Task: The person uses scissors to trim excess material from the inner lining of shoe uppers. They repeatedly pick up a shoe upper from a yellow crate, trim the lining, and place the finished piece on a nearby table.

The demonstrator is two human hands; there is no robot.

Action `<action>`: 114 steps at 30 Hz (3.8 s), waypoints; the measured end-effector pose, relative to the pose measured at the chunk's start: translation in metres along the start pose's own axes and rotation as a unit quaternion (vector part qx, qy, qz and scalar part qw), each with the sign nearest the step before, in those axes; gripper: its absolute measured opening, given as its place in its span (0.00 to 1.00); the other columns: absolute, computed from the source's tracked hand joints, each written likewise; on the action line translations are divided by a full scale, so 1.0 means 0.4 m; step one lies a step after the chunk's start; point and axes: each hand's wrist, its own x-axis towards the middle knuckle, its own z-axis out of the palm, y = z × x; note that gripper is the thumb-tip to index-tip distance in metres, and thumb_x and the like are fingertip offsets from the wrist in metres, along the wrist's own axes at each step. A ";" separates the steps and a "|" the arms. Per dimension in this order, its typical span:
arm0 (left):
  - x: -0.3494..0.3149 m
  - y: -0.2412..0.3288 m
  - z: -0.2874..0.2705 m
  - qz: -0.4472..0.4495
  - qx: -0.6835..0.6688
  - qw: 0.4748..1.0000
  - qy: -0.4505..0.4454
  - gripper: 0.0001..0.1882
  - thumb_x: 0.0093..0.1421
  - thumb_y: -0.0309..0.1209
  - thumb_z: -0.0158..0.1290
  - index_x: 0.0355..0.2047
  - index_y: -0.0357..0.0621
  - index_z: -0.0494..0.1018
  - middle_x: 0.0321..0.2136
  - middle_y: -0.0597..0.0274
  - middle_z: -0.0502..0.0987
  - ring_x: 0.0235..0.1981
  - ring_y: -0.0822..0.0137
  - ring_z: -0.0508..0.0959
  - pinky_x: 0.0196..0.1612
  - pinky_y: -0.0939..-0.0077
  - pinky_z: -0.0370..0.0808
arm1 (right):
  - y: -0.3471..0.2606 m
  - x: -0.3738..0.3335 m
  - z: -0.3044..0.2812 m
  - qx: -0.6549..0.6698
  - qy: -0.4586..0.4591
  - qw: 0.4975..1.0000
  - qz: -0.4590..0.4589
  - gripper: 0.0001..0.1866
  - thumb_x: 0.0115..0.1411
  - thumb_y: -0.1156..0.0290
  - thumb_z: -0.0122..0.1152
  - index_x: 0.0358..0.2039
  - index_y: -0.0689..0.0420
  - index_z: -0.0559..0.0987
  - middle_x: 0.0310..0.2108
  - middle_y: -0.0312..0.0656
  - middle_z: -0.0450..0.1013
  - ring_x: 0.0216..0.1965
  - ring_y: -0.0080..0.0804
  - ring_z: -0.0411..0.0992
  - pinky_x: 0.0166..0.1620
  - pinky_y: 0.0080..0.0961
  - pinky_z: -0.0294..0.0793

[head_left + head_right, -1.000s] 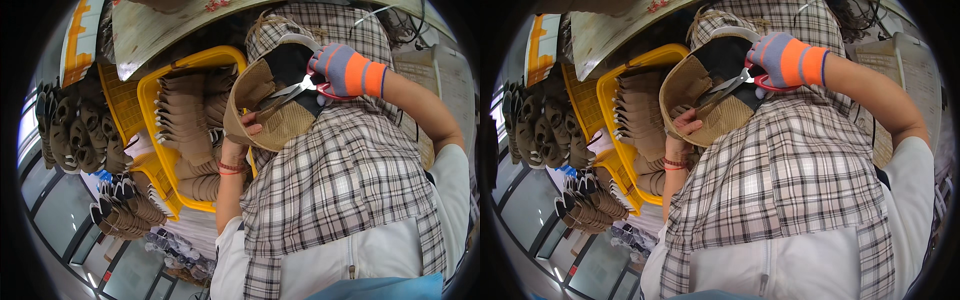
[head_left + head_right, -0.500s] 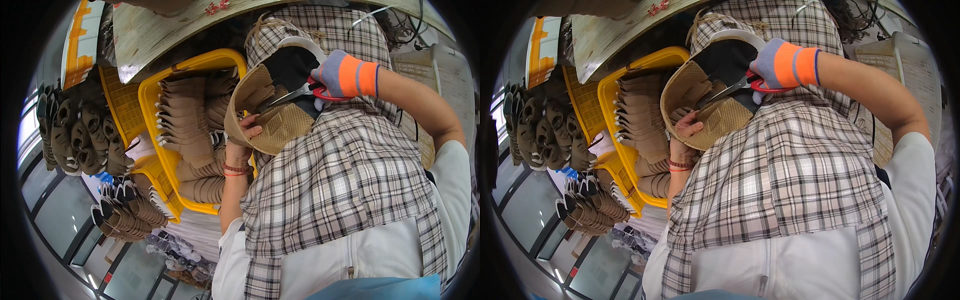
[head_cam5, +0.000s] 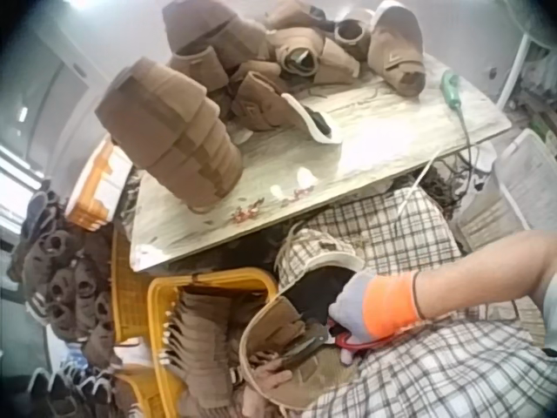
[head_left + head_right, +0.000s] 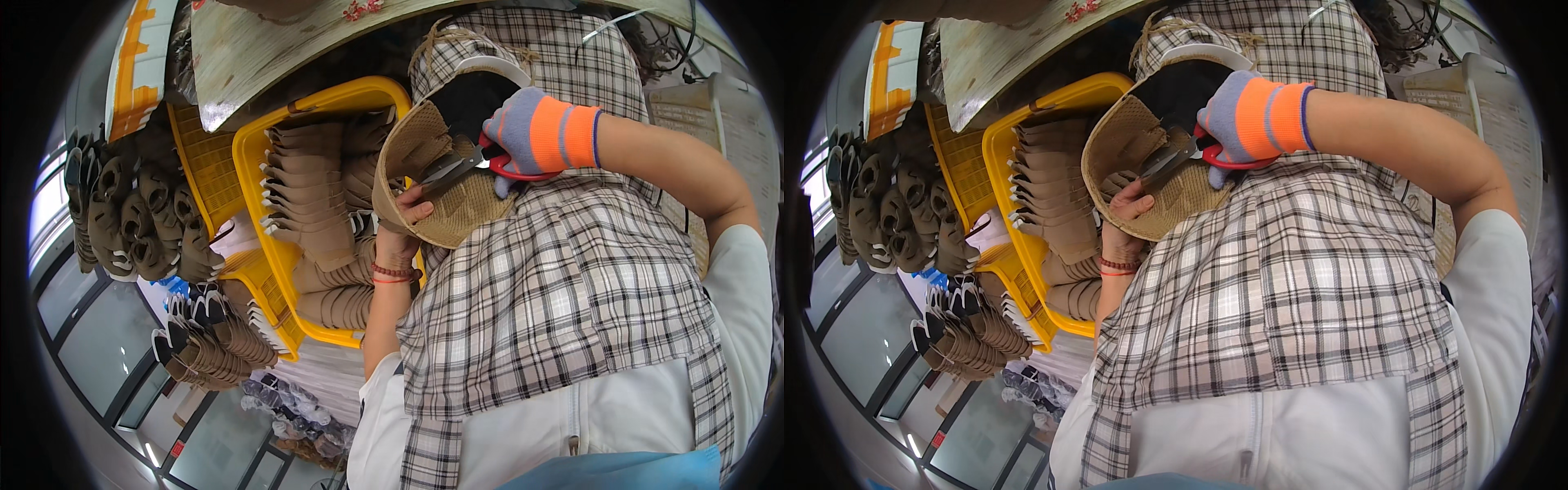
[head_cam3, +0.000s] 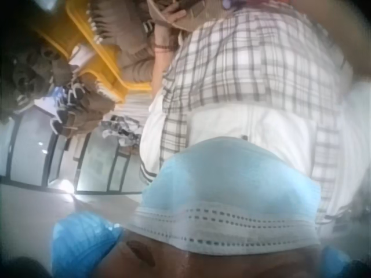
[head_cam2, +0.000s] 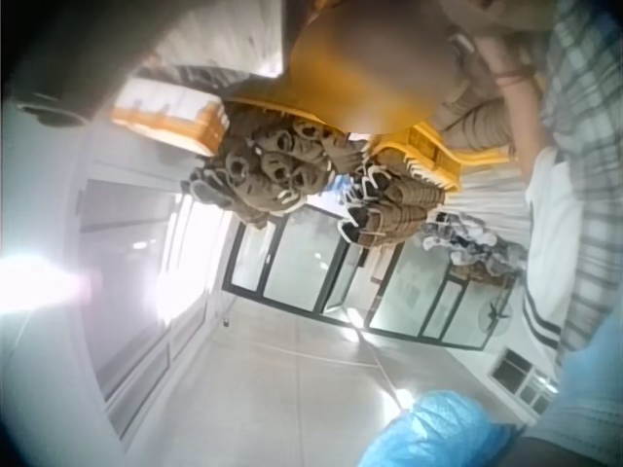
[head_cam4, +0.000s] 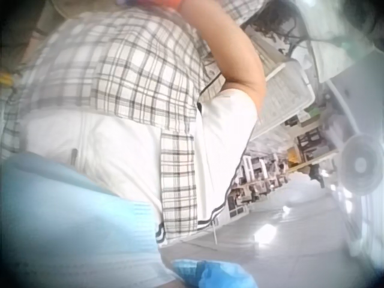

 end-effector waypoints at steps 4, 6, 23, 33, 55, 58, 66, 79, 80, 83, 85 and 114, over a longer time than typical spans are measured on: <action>0.001 -0.011 -0.015 0.021 -0.008 1.000 0.004 0.25 0.50 0.19 0.62 0.50 0.30 0.73 0.45 0.55 0.77 0.45 0.63 0.77 0.51 0.72 0.74 | -0.010 0.006 0.006 -0.012 -0.020 1.000 0.019 0.27 0.50 0.43 0.61 0.35 0.57 0.81 0.22 0.44 0.77 0.26 0.43 0.77 0.30 0.34 0.76; 0.001 -0.007 -0.008 0.008 -0.012 1.000 0.003 0.25 0.50 0.18 0.61 0.51 0.30 0.72 0.45 0.54 0.77 0.45 0.63 0.77 0.51 0.72 0.74 | -0.032 0.000 -0.034 -0.018 -0.063 0.998 0.026 0.19 0.51 0.54 0.61 0.35 0.57 0.81 0.23 0.45 0.77 0.27 0.43 0.77 0.31 0.33 0.76; 0.077 0.018 0.006 0.246 -0.089 0.964 -0.045 0.15 0.61 0.28 0.55 0.48 0.39 0.71 0.47 0.60 0.74 0.47 0.66 0.73 0.51 0.65 0.71 | 0.114 0.054 -0.069 0.264 -0.368 0.891 -0.007 0.26 0.60 0.47 0.53 0.31 0.62 0.81 0.18 0.42 0.74 0.22 0.32 0.75 0.26 0.30 0.73; 0.122 0.030 -0.068 0.192 -0.120 0.974 0.024 0.15 0.61 0.26 0.55 0.50 0.40 0.72 0.47 0.60 0.74 0.50 0.66 0.73 0.57 0.67 0.69 | 0.072 0.112 -0.110 0.284 -0.404 0.869 0.013 0.45 0.61 0.30 0.33 0.32 0.63 0.82 0.19 0.41 0.74 0.21 0.32 0.76 0.27 0.24 0.77; 0.106 0.079 0.085 0.249 -0.044 0.968 -0.009 0.18 0.63 0.29 0.55 0.52 0.40 0.70 0.46 0.60 0.75 0.47 0.65 0.74 0.49 0.69 0.73 | 0.138 -0.020 0.003 0.330 -0.302 0.892 0.063 0.36 0.57 0.34 0.52 0.31 0.61 0.80 0.18 0.41 0.72 0.21 0.31 0.73 0.26 0.28 0.72; 0.146 0.049 0.029 0.252 -0.048 0.966 -0.031 0.25 0.61 0.26 0.56 0.58 0.41 0.65 0.55 0.57 0.69 0.57 0.60 0.67 0.60 0.60 0.66 | 0.189 -0.035 0.022 0.449 -0.359 0.818 0.022 0.40 0.60 0.31 0.41 0.35 0.61 0.79 0.16 0.35 0.67 0.21 0.27 0.71 0.25 0.24 0.71; 0.178 0.076 0.012 0.245 0.004 0.969 -0.040 0.27 0.63 0.33 0.54 0.60 0.40 0.61 0.56 0.56 0.68 0.57 0.58 0.69 0.60 0.58 0.68 | 0.263 0.024 0.004 0.487 -0.359 0.795 -0.036 0.44 0.56 0.26 0.39 0.23 0.62 0.75 0.17 0.38 0.67 0.19 0.28 0.69 0.25 0.25 0.74; 0.181 0.084 0.012 0.241 0.041 0.969 -0.028 0.26 0.63 0.34 0.55 0.58 0.39 0.63 0.53 0.55 0.71 0.54 0.58 0.71 0.59 0.59 0.69 | 0.259 0.080 -0.052 0.392 -0.378 0.838 -0.031 0.42 0.57 0.29 0.45 0.31 0.63 0.81 0.12 0.36 0.64 0.14 0.25 0.66 0.19 0.24 0.70; 0.177 0.086 0.021 0.251 0.048 0.967 -0.021 0.26 0.63 0.33 0.55 0.58 0.38 0.63 0.53 0.55 0.72 0.54 0.58 0.71 0.58 0.60 0.69 | 0.251 0.072 -0.057 0.375 -0.358 0.855 -0.017 0.41 0.57 0.30 0.47 0.30 0.63 0.81 0.11 0.36 0.64 0.14 0.25 0.66 0.19 0.24 0.70; 0.149 0.091 0.032 0.287 0.143 0.947 0.013 0.22 0.63 0.31 0.54 0.56 0.37 0.65 0.51 0.56 0.73 0.51 0.60 0.73 0.56 0.64 0.71 | 0.224 0.022 -0.047 0.313 -0.277 0.908 0.024 0.34 0.54 0.34 0.57 0.27 0.60 0.81 0.12 0.41 0.68 0.17 0.30 0.71 0.21 0.29 0.69; 0.077 0.126 0.054 0.329 0.295 0.897 0.032 0.18 0.63 0.29 0.53 0.53 0.35 0.69 0.48 0.56 0.75 0.48 0.62 0.75 0.52 0.68 0.72 | 0.246 -0.025 0.014 0.276 -0.202 0.939 -0.040 0.29 0.55 0.39 0.59 0.29 0.57 0.81 0.16 0.45 0.71 0.21 0.35 0.72 0.26 0.33 0.71; 0.094 1.078 0.756 0.416 0.852 0.318 -0.018 0.10 0.53 0.23 0.52 0.37 0.42 0.75 0.36 0.54 0.78 0.39 0.58 0.78 0.43 0.72 0.73 | 0.232 -0.219 -0.001 0.314 0.120 0.941 0.046 0.23 0.60 0.48 0.58 0.35 0.59 0.79 0.22 0.44 0.76 0.26 0.41 0.75 0.33 0.31 0.73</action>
